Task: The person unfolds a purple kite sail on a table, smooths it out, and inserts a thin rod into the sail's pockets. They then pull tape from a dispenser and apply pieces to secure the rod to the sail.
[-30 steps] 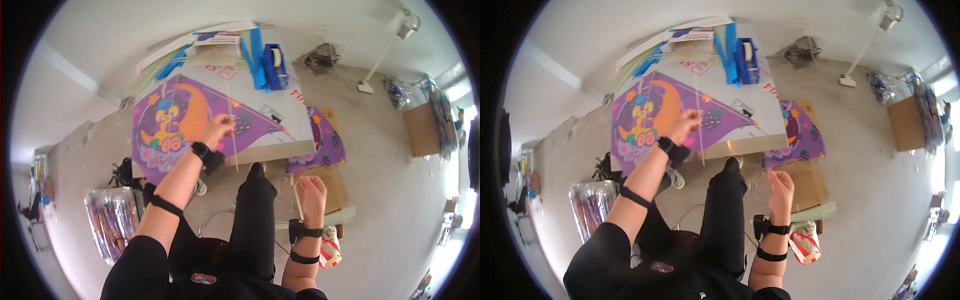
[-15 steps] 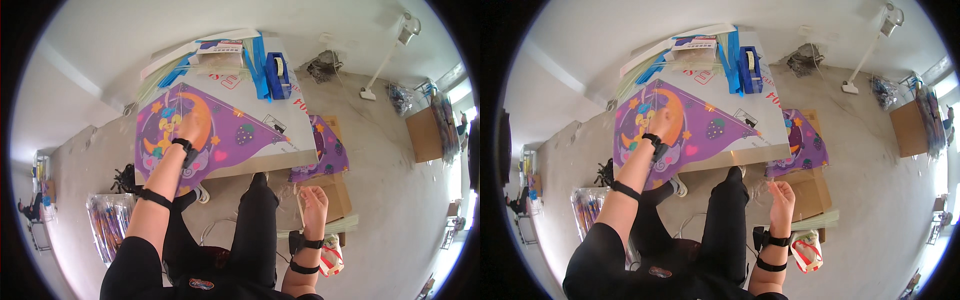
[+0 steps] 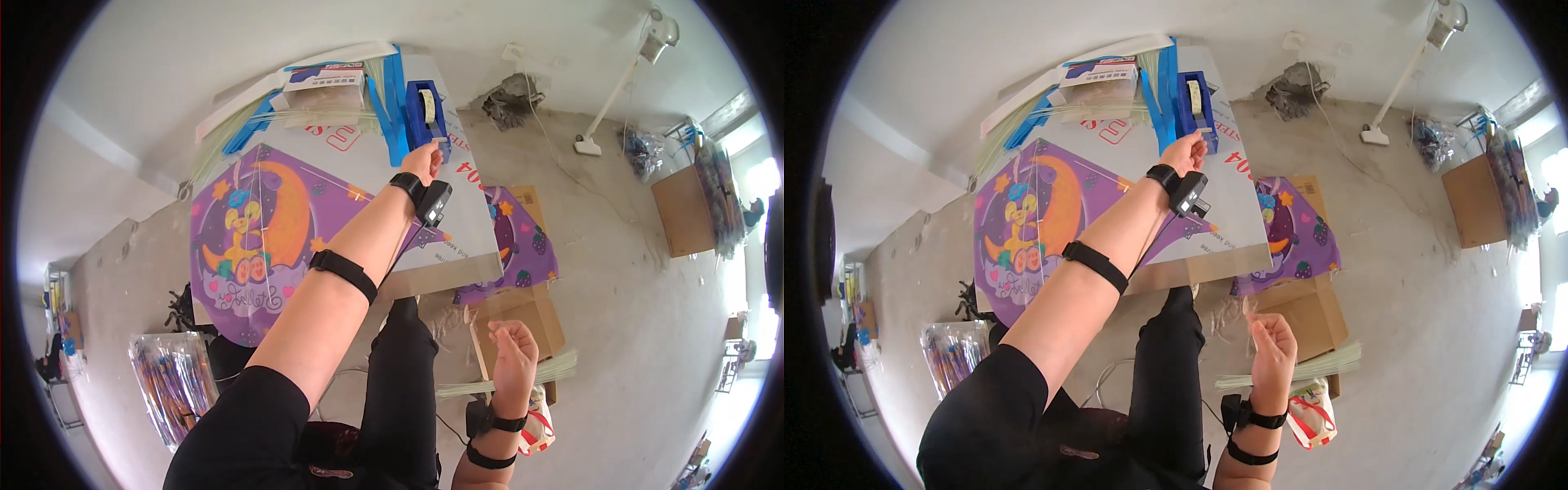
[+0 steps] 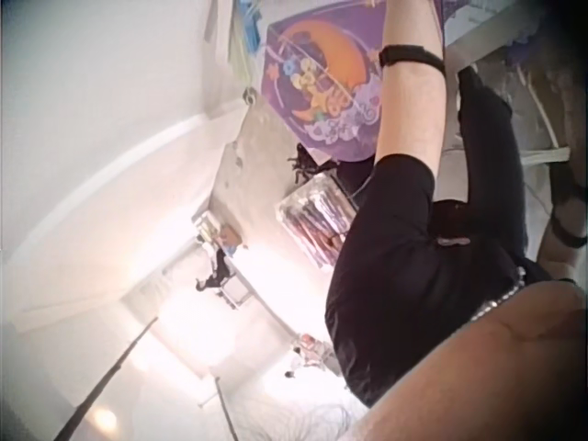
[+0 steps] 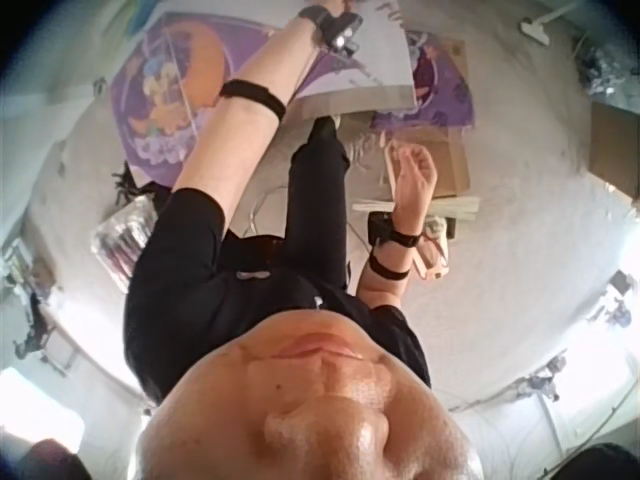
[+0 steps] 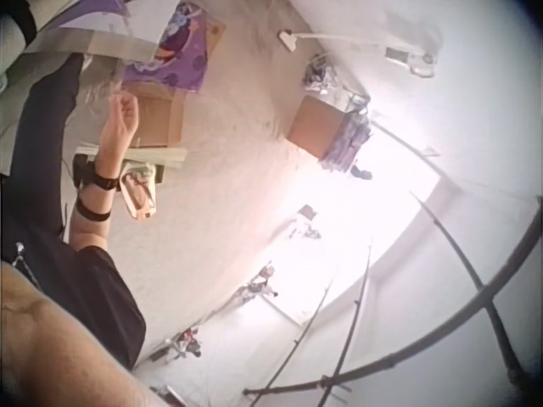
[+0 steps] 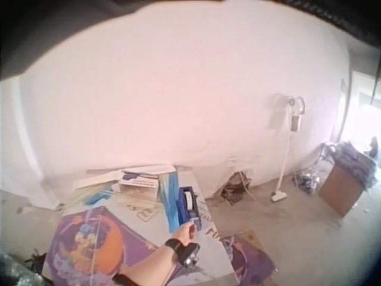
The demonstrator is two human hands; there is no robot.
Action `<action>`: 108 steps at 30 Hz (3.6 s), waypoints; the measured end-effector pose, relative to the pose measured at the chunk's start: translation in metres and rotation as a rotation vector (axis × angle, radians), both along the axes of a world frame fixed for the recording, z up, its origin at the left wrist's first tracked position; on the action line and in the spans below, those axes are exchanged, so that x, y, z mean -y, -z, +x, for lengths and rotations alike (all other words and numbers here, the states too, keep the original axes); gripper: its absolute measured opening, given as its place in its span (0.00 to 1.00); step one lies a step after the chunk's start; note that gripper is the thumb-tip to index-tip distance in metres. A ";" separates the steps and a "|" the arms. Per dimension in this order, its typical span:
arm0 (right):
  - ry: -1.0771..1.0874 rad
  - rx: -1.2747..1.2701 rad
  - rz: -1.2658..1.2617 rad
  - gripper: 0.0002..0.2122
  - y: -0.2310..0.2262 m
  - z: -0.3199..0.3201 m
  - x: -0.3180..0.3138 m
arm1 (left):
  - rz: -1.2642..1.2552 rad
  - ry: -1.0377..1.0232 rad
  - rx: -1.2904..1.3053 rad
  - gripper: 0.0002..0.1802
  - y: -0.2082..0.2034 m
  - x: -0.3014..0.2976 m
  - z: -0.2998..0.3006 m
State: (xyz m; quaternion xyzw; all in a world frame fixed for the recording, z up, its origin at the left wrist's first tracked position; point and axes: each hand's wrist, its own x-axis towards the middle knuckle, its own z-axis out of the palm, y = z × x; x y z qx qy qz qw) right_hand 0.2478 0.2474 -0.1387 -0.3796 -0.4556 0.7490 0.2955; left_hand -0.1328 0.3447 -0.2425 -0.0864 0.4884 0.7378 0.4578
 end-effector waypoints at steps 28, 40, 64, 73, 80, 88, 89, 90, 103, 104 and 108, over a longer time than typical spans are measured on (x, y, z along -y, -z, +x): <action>0.015 0.478 0.356 0.01 0.041 0.028 -0.023 | 0.533 0.057 -0.080 0.04 -0.018 0.092 -0.012; -0.242 0.574 0.622 0.07 0.078 -0.156 -0.089 | 0.172 -0.243 -0.258 0.06 -0.016 0.287 -0.131; -0.186 0.620 0.411 0.05 0.107 -0.179 -0.090 | -0.279 0.064 -0.597 0.10 0.019 0.254 -0.185; -0.194 0.707 0.371 0.05 0.105 -0.183 -0.087 | -0.407 0.106 -0.577 0.10 0.022 0.253 -0.195; -0.182 0.779 0.479 0.05 0.113 -0.182 -0.086 | -0.459 0.104 -0.579 0.09 0.022 0.250 -0.195; -0.171 0.723 0.437 0.04 0.115 -0.185 -0.086 | -0.522 0.160 -0.696 0.08 0.021 0.248 -0.197; -0.172 0.722 0.436 0.04 0.116 -0.186 -0.086 | -0.553 0.176 -0.760 0.08 0.021 0.246 -0.196; -0.165 0.739 0.466 0.03 0.118 -0.186 -0.085 | -0.584 0.192 -0.825 0.08 0.021 0.245 -0.194; -0.182 0.852 0.467 0.08 0.103 -0.189 -0.080 | -0.695 0.260 -0.971 0.09 0.028 0.240 -0.195; -0.183 0.848 0.466 0.08 0.103 -0.190 -0.080 | -0.675 0.249 -0.977 0.09 0.030 0.242 -0.196; -0.177 0.837 0.480 0.08 0.105 -0.188 -0.082 | -0.671 0.209 -0.977 0.08 0.027 0.235 -0.189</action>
